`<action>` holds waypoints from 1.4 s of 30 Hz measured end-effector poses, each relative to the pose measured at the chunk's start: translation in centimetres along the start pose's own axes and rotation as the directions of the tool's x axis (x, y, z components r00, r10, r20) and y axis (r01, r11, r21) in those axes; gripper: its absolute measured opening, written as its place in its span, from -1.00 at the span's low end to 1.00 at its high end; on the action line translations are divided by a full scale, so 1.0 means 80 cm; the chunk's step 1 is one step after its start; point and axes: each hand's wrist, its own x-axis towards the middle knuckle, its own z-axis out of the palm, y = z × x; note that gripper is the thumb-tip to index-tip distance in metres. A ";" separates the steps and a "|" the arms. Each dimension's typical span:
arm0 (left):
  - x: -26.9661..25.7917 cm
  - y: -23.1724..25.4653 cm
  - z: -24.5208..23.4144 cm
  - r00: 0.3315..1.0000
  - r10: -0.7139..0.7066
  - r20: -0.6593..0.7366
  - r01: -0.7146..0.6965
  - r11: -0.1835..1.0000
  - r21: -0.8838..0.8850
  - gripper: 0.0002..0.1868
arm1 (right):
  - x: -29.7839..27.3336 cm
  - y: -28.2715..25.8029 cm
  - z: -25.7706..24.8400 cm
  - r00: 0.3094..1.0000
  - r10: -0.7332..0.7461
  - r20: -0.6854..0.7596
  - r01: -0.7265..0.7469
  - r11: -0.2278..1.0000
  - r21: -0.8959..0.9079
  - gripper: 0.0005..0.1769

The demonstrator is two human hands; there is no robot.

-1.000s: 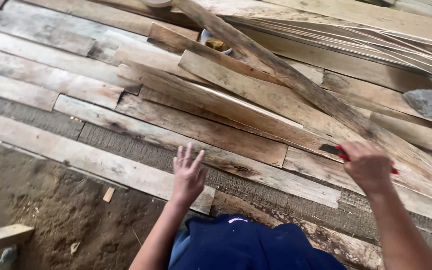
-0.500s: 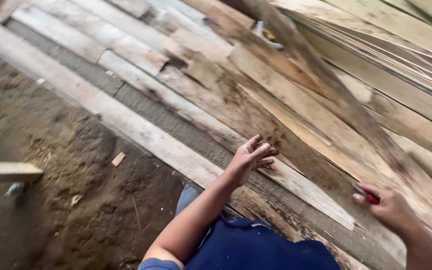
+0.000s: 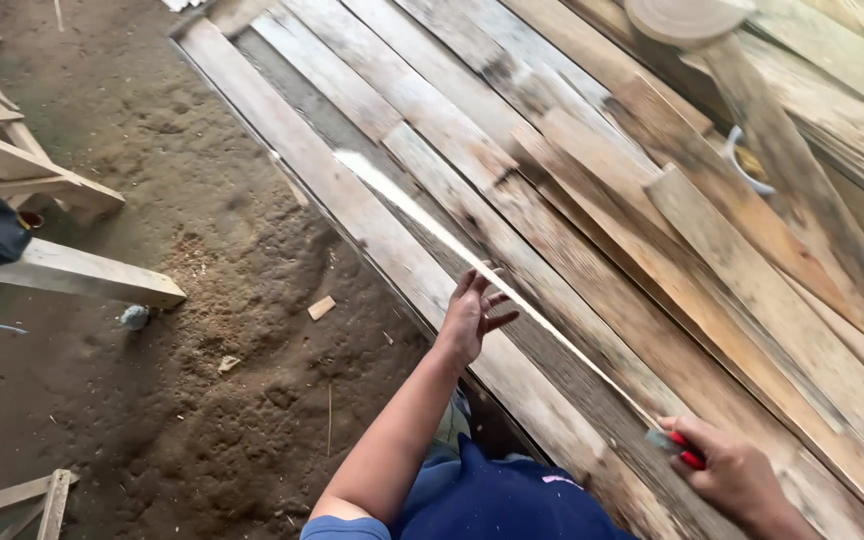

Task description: The person uses a red utility knife to scrape the surface of wooden planks laid on a workbench. They repeatedly move the knife along the grain to remove loose material and then reposition the planks to continue scraping different sections.

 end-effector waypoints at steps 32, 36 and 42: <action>-0.054 0.181 0.248 0.403 0.333 0.853 -0.864 -0.169 0.474 -0.29 | 0.062 -0.247 -0.220 0.472 -0.448 -0.759 0.166 0.891 -0.423 -0.76; -0.058 0.138 0.195 0.484 0.017 0.875 -0.802 -0.391 0.451 -0.37 | 0.032 -0.230 -0.203 0.777 -0.294 -0.557 -0.211 0.712 -0.670 -0.43; 0.000 0.111 0.103 0.704 -0.300 0.643 -0.707 -0.384 0.594 -0.38 | 0.049 -0.190 -0.095 0.987 -0.022 -0.157 -0.060 0.865 -0.498 -0.11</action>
